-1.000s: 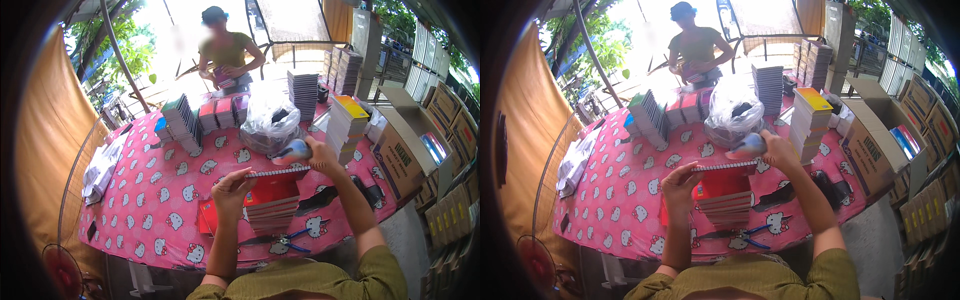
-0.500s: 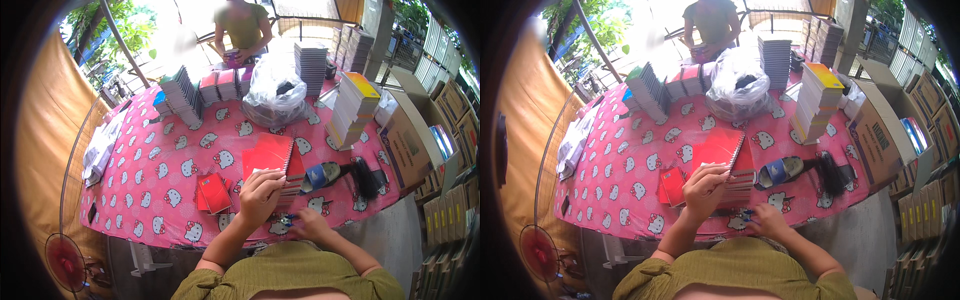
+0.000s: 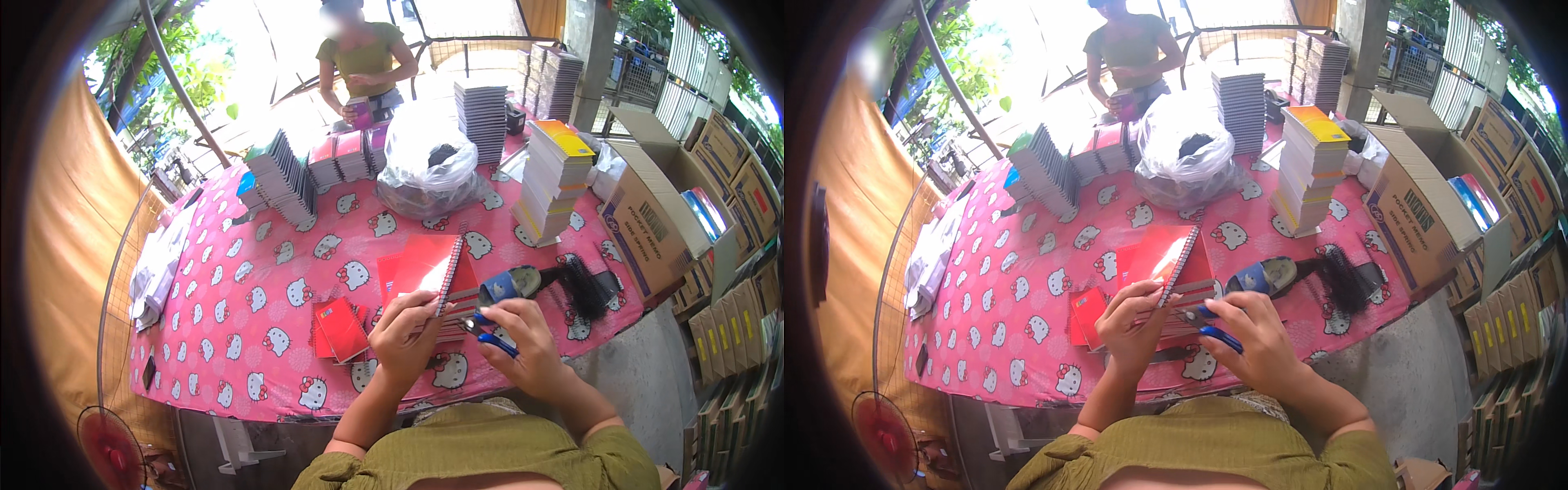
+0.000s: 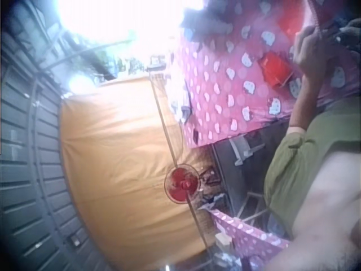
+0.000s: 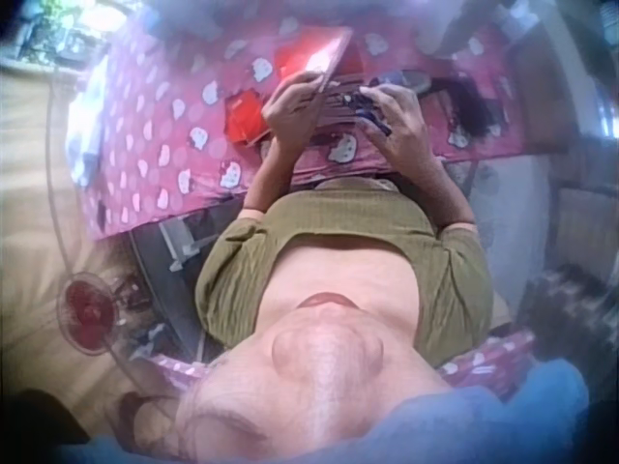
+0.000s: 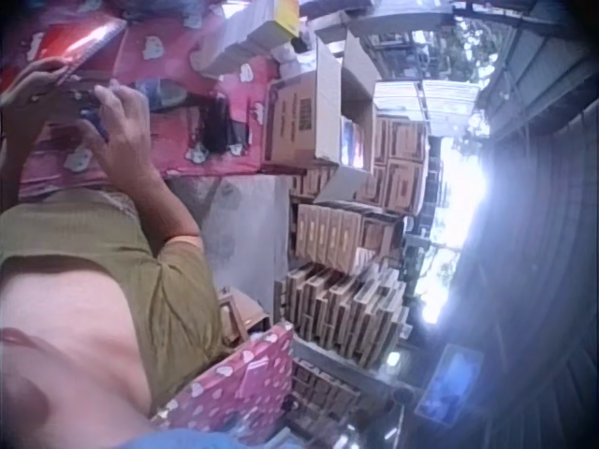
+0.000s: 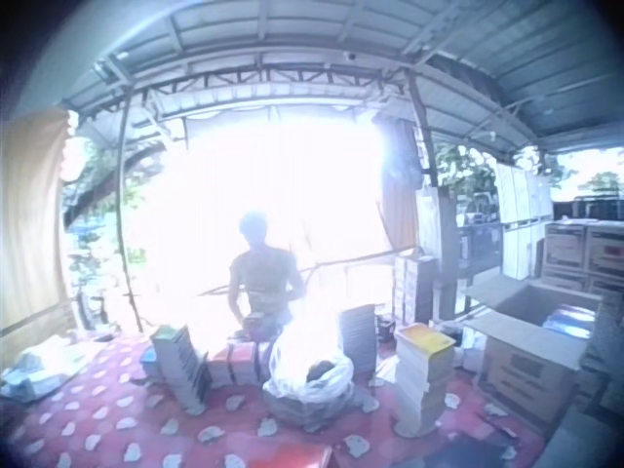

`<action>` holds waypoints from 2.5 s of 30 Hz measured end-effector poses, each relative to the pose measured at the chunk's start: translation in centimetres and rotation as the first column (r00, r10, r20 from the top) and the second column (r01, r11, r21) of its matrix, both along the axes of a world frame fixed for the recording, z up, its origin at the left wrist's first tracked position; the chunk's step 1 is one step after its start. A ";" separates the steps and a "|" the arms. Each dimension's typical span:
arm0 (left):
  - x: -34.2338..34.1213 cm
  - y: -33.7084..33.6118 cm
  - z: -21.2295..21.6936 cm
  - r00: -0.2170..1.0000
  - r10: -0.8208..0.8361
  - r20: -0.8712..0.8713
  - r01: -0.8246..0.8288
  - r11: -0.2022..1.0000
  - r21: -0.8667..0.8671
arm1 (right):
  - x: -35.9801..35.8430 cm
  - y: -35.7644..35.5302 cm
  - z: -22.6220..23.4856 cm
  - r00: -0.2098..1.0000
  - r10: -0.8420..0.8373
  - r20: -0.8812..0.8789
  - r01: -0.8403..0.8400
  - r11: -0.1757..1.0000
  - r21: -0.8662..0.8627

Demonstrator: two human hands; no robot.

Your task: The person tapes the spiral edges of notebooks using a blue tape dispenser and trims the tape with blue-handled snips. They pick up a notebook from a stack, apply tape to the top edge, cut it, and then place the notebook into a cardboard box.

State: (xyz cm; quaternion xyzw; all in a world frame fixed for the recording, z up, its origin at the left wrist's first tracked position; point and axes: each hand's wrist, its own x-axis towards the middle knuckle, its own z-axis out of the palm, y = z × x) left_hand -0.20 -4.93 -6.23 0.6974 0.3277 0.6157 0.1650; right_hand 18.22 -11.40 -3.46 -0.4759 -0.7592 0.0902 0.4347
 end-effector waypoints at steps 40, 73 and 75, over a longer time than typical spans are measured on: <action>-5.5 9.4 3.0 0.971 -0.207 -0.121 0.149 0.917 -0.371 | 16.6 7.5 -16.3 0.684 -0.598 0.418 0.726 0.617 -0.304; -0.7 6.8 7.9 0.919 -0.150 -0.366 0.102 0.984 -0.146 | 4.8 9.9 2.4 0.950 0.010 -0.311 -0.030 0.998 -0.059; -0.8 6.7 7.4 0.899 -0.122 -0.422 0.092 0.992 -0.090 | 4.4 9.9 3.0 0.959 0.033 -0.281 -0.037 0.999 -0.012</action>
